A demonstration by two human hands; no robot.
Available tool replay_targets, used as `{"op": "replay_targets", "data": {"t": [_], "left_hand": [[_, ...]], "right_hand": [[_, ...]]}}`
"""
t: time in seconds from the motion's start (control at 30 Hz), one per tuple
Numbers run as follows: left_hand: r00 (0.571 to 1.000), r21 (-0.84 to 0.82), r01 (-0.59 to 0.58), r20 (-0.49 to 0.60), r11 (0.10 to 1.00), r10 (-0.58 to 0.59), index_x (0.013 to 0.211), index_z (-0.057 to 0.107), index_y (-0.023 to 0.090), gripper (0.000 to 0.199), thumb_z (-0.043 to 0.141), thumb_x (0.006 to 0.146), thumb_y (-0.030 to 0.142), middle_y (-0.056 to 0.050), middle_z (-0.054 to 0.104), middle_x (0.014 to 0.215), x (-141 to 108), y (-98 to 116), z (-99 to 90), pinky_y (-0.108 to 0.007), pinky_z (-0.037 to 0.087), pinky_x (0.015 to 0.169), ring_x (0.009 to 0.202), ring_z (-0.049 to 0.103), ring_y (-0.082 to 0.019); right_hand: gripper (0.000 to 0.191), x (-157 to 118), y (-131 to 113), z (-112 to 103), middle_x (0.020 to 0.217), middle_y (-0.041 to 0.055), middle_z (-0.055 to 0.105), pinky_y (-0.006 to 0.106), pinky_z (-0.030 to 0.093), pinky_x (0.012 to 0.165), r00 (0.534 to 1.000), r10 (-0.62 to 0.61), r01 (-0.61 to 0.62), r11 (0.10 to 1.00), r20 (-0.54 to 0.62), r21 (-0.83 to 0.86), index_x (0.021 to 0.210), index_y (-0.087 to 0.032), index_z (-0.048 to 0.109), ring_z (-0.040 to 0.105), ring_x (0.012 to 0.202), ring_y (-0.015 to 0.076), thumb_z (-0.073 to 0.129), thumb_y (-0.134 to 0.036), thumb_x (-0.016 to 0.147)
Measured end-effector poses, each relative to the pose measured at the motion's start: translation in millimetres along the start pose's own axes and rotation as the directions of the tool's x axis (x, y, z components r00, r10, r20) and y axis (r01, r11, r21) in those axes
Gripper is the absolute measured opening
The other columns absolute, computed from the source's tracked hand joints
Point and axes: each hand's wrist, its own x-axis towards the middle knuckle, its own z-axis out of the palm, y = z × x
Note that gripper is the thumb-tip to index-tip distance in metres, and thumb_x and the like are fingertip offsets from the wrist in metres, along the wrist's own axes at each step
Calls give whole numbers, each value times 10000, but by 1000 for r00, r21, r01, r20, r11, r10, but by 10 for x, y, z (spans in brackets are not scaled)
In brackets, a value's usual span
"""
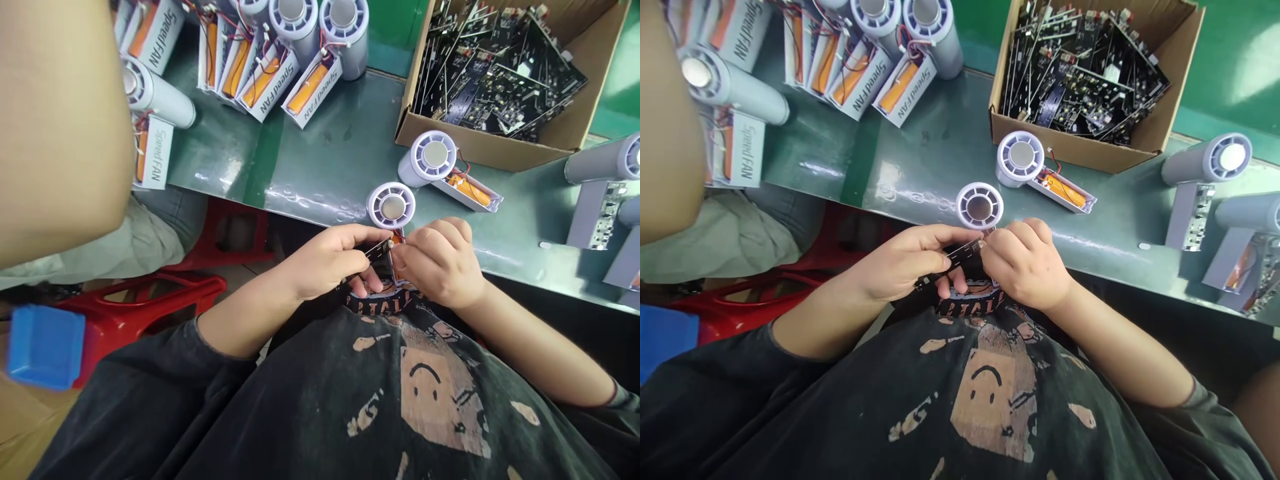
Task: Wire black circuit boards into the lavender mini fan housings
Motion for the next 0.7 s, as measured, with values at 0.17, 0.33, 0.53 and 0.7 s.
{"op": "replay_targets", "data": {"t": [0.17,0.33,0.53,0.7], "left_hand": [[999,21,-42,-11,999,42,1202,648,107,564,497,664,39,-11,673,580,7,-70,-34,-223,502,438,498,648,-147],[999,145,-40,-23,989,44,1278,607,91,626,494,666,23,-9,667,561,-13,-110,-26,-249,517,456,473,633,-156],[996,149,-81,-30,985,86,1243,636,117,592,496,675,24,3,671,569,-18,-105,-19,-266,550,486,500,654,-158],[995,133,-103,8,986,103,1221,637,119,574,490,672,33,-7,690,595,9,-141,-50,-272,564,520,520,664,-155]], "right_hand": [[211,14,4,23,759,12,573,355,339,695,996,63,-67,994,56,89,727,-220,550,449,704,173,550,-143,924],[244,8,-32,24,728,27,558,359,361,682,982,152,-169,973,116,159,694,-201,570,492,723,184,542,-163,934],[246,-1,-88,41,762,36,579,362,396,699,950,276,-301,936,147,185,694,-197,607,511,727,189,541,-192,931],[112,-19,2,-22,840,42,613,358,425,703,947,279,-317,893,158,320,827,-204,628,558,769,193,580,-219,926]]}}
